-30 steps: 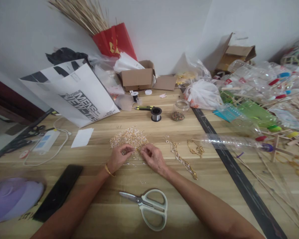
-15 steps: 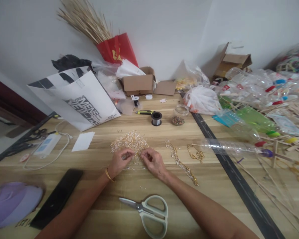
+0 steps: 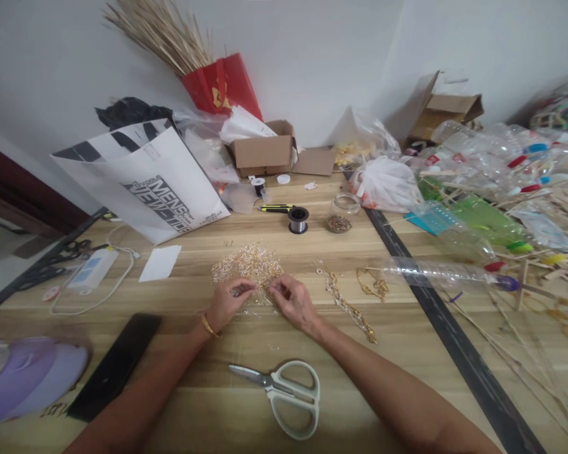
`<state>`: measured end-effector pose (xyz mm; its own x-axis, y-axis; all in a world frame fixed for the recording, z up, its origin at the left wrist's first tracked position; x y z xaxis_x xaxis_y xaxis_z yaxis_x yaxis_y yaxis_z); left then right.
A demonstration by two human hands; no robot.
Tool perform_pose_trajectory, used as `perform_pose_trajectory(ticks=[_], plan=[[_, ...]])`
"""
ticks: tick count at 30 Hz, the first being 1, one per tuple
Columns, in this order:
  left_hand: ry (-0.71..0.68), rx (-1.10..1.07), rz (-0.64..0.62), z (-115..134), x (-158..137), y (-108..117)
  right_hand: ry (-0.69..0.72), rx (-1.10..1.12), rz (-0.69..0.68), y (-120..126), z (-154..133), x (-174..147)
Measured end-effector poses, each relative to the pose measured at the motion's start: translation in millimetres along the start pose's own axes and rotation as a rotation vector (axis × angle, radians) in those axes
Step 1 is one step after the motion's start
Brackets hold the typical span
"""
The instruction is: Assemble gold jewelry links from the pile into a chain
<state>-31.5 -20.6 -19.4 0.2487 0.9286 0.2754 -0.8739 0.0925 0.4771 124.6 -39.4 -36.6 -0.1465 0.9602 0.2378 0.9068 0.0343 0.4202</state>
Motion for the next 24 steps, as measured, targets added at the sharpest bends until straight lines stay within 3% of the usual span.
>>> perform_pose_trajectory(ticks=[24], plan=[[-0.066,0.084,-0.040,4.5,0.9,-2.8,0.009,0.005,0.005,0.3,0.6,-1.3]])
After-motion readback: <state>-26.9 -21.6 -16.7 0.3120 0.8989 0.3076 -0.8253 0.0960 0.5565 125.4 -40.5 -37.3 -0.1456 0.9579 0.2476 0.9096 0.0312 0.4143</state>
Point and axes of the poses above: each hand's wrist, its own x-axis towards the middle knuckle, its own y-axis out of the back of the hand, z = x × y, the point moved 8 cm from there along x, towards the middle knuckle, and after that the axes turned 5 degrees about -x, right-handed, at the moved point
